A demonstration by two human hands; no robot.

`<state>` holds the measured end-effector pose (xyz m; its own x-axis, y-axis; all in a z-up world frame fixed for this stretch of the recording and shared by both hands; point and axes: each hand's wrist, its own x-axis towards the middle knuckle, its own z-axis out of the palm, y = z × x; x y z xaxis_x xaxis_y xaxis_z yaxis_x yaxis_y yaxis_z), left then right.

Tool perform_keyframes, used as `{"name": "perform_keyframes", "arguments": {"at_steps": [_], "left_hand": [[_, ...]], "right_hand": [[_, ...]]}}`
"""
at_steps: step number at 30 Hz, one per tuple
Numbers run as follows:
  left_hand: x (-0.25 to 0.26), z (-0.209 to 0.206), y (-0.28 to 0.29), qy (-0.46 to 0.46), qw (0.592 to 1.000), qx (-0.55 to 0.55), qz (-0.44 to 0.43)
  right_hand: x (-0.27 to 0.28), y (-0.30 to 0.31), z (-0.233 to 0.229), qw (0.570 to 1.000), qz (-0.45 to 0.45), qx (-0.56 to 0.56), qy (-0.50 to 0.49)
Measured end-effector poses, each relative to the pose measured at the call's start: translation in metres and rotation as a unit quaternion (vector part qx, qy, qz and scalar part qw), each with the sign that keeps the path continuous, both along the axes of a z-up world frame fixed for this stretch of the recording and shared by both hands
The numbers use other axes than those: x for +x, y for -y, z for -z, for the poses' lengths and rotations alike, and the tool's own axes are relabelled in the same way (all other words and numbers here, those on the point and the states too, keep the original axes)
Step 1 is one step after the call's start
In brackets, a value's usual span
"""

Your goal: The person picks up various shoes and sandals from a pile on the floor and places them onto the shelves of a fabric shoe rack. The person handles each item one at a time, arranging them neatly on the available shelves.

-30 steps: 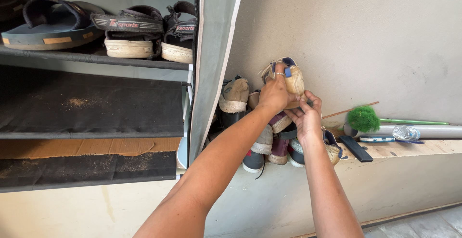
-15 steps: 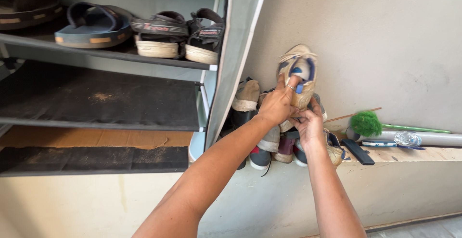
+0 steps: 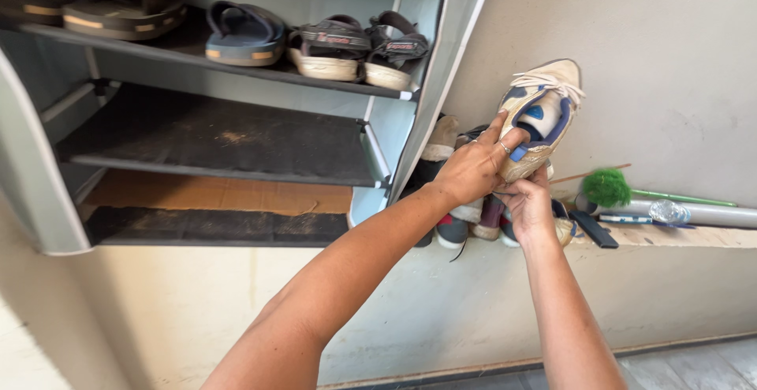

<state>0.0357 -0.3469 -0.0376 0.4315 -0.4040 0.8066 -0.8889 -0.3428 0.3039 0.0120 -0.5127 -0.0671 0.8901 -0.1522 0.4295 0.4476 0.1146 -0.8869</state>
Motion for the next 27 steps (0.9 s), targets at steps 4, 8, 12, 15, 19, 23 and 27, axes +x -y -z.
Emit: {"name": "perform_keyframes", "arguments": {"at_steps": [4, 8, 12, 15, 19, 23, 27], "left_hand": [[-0.025, -0.001, -0.027, 0.019, 1.0, 0.01, 0.023], [-0.053, -0.003, -0.058, 0.032, 0.999, 0.014, 0.036], [-0.081, 0.002, -0.092, 0.02, 0.999, 0.025, 0.042], [-0.1, 0.009, -0.12, 0.015, 0.998, 0.033, 0.049], [-0.121, 0.019, -0.157, 0.026, 0.998, 0.045, 0.039], [-0.138, 0.026, -0.205, 0.041, 0.997, 0.063, 0.031], [-0.153, 0.026, -0.257, 0.051, 0.995, 0.08, 0.018]], "right_hand": [[-0.032, -0.025, -0.002, 1.0, 0.009, -0.003, 0.008], [-0.056, -0.048, 0.004, 0.999, 0.0, 0.0, 0.038], [-0.085, -0.077, 0.013, 0.999, 0.006, -0.008, 0.037], [-0.103, -0.103, 0.021, 0.998, -0.004, -0.031, 0.054], [-0.121, -0.139, 0.038, 0.997, 0.021, -0.053, 0.051], [-0.128, -0.182, 0.055, 0.997, 0.027, -0.055, 0.057], [-0.132, -0.23, 0.065, 0.996, 0.006, -0.059, 0.067]]}}
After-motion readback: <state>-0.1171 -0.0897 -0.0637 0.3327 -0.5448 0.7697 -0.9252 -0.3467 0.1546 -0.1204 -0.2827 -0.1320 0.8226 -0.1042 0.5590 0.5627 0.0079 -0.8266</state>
